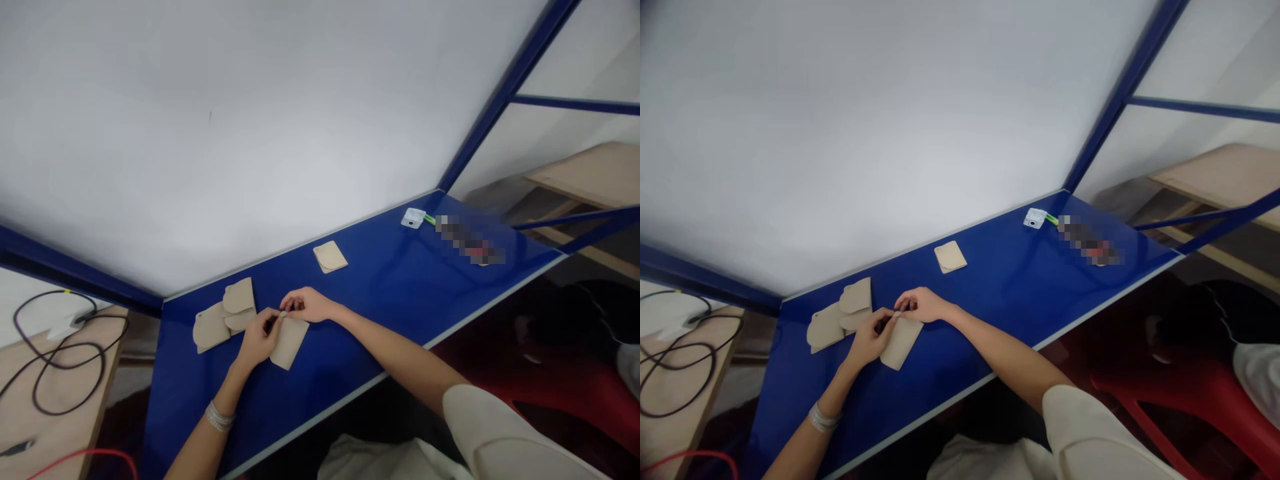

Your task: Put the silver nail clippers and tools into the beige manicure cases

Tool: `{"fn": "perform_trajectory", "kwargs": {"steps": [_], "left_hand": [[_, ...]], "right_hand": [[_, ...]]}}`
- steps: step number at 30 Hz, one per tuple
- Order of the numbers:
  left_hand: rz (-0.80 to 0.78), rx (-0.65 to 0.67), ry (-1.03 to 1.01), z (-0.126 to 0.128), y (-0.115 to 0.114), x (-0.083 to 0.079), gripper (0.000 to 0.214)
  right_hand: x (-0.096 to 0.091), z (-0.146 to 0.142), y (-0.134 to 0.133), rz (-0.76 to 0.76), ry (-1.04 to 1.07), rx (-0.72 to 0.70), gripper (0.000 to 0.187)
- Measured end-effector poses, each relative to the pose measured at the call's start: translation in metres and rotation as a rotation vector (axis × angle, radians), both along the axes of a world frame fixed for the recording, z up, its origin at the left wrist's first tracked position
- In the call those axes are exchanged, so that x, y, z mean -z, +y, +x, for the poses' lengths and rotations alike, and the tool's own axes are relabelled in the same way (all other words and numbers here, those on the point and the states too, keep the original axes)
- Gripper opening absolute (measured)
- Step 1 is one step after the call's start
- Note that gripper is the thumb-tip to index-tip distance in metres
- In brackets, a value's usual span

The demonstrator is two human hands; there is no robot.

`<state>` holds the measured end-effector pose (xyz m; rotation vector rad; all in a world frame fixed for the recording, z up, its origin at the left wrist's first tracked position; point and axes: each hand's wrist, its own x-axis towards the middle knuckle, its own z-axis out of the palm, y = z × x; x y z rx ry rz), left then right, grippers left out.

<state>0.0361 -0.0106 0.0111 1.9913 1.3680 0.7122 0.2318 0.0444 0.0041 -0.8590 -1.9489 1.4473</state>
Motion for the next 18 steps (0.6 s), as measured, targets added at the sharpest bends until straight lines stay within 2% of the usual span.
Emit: {"fn": "perform_trajectory", "kwargs": {"steps": [11,18], "left_hand": [[0.054,-0.028,0.033,0.0029,-0.0002,0.0049,0.029],[0.055,-0.037,0.033,0.005,0.0009,0.0028,0.029]], "right_hand": [[0.0023,0.0001,-0.0006,0.045,-0.001,0.016,0.031],[-0.0025,0.0032,0.0001,0.049,0.016,-0.029,0.03]]}}
